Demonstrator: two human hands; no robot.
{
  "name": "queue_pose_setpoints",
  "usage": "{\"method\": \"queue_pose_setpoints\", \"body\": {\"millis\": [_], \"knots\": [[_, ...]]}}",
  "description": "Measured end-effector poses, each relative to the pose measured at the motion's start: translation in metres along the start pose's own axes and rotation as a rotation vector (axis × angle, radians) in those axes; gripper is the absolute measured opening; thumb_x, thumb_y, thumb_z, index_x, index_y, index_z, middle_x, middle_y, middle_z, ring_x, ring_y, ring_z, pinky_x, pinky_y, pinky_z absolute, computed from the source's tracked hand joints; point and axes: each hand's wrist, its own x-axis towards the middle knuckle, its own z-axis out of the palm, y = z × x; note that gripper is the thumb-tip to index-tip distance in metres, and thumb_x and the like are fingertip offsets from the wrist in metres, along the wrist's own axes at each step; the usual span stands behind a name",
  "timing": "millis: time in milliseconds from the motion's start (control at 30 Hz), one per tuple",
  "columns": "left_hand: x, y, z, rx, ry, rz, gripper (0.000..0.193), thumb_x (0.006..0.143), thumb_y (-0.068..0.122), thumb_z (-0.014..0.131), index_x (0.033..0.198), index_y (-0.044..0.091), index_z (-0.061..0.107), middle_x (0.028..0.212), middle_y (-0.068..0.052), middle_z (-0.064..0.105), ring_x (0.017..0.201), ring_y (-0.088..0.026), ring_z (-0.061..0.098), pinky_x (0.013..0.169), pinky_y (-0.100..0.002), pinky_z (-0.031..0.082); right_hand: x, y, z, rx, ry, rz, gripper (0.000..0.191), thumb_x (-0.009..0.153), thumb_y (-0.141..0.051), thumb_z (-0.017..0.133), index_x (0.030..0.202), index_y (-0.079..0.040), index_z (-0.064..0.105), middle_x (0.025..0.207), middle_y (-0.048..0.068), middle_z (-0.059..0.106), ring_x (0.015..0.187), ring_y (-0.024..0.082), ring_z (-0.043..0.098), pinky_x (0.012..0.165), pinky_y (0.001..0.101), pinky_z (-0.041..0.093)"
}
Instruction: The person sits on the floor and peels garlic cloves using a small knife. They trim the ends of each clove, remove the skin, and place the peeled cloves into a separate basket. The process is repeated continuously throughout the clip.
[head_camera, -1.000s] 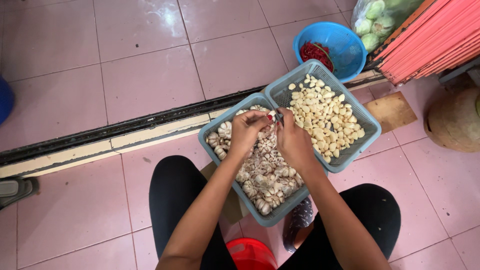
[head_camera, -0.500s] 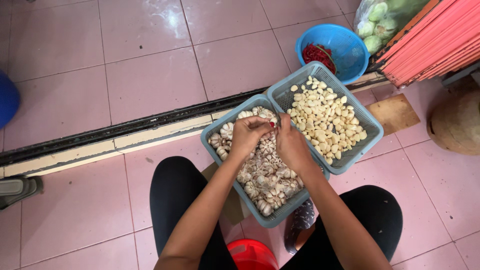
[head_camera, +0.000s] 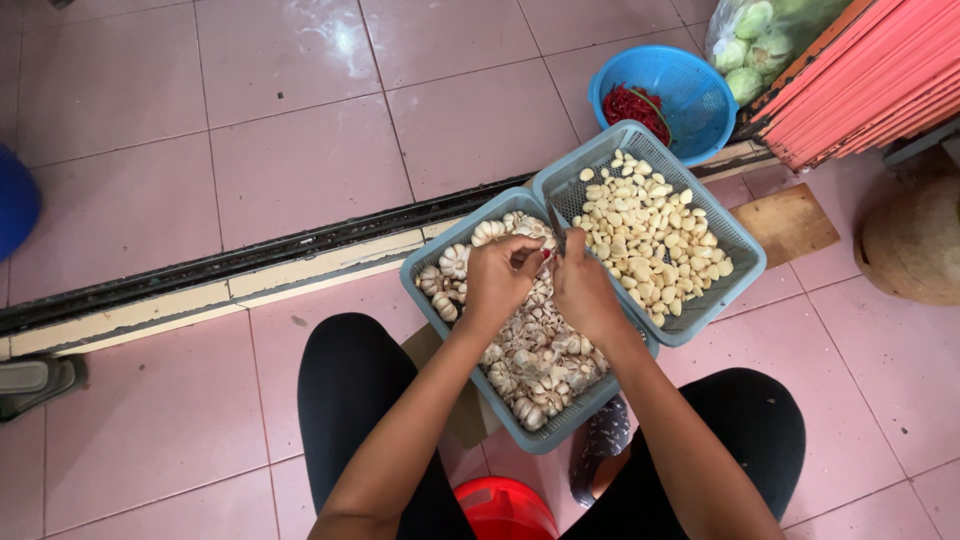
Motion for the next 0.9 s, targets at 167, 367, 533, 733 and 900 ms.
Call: {"method": "queue_pose_setpoints", "body": {"millis": [167,367,533,733,900], "knots": [[-0.002,0.011,-0.004,0.161,-0.004,0.143,0.015,0.084,0.001,0.077,0.098,0.001,0.077,0.094,-0.016,0.077,0.075,-0.026,0.076,0.067,-0.034,0.06,0.001,0.009,0.004,0.022,-0.012,0.034,0.037,0.1,-0.01,0.054,0.125,0.005,0.031,0.075,0.032,0.064,0.072,0.051,0.066,0.062,0.0562,0.049],[-0.01,0.016,-0.006,0.399,-0.045,0.319,0.013,0.086,0.004,0.074,0.099,0.003,0.077,0.09,-0.014,0.074,0.077,-0.032,0.073,0.071,-0.042,0.059,0.0,0.021,0.007,0.137,-0.005,0.013,0.031,0.099,-0.009,0.055,0.12,0.006,0.038,0.082,0.033,0.066,0.08,0.05,0.067,0.065,0.0521,0.05],[-0.012,0.015,-0.009,0.515,-0.059,0.496,0.017,0.088,0.0,0.068,0.103,0.004,0.075,0.091,-0.012,0.073,0.081,-0.031,0.072,0.073,-0.041,0.06,-0.004,0.024,0.001,0.315,-0.092,0.101,0.022,0.098,-0.006,0.054,0.115,0.003,0.043,0.078,0.017,0.061,0.068,0.028,0.063,0.056,0.0402,0.049],[-0.014,0.01,-0.008,0.529,-0.082,0.571,0.016,0.087,0.0,0.069,0.102,0.004,0.073,0.094,-0.011,0.074,0.086,-0.028,0.075,0.077,-0.039,0.061,-0.004,0.009,-0.009,0.618,-0.213,0.281,0.022,0.095,-0.001,0.05,0.114,0.0,0.04,0.077,0.004,0.054,0.057,0.011,0.05,0.046,0.0293,0.042],[-0.008,-0.009,-0.004,0.027,-0.177,0.027,0.02,0.088,0.001,0.075,0.107,0.004,0.079,0.095,-0.012,0.08,0.078,-0.017,0.076,0.07,-0.03,0.061,-0.005,-0.006,-0.019,0.601,-0.225,0.336,0.027,0.098,-0.005,0.047,0.123,-0.005,0.035,0.077,0.004,0.056,0.054,0.009,0.05,0.045,0.0262,0.044]]}}
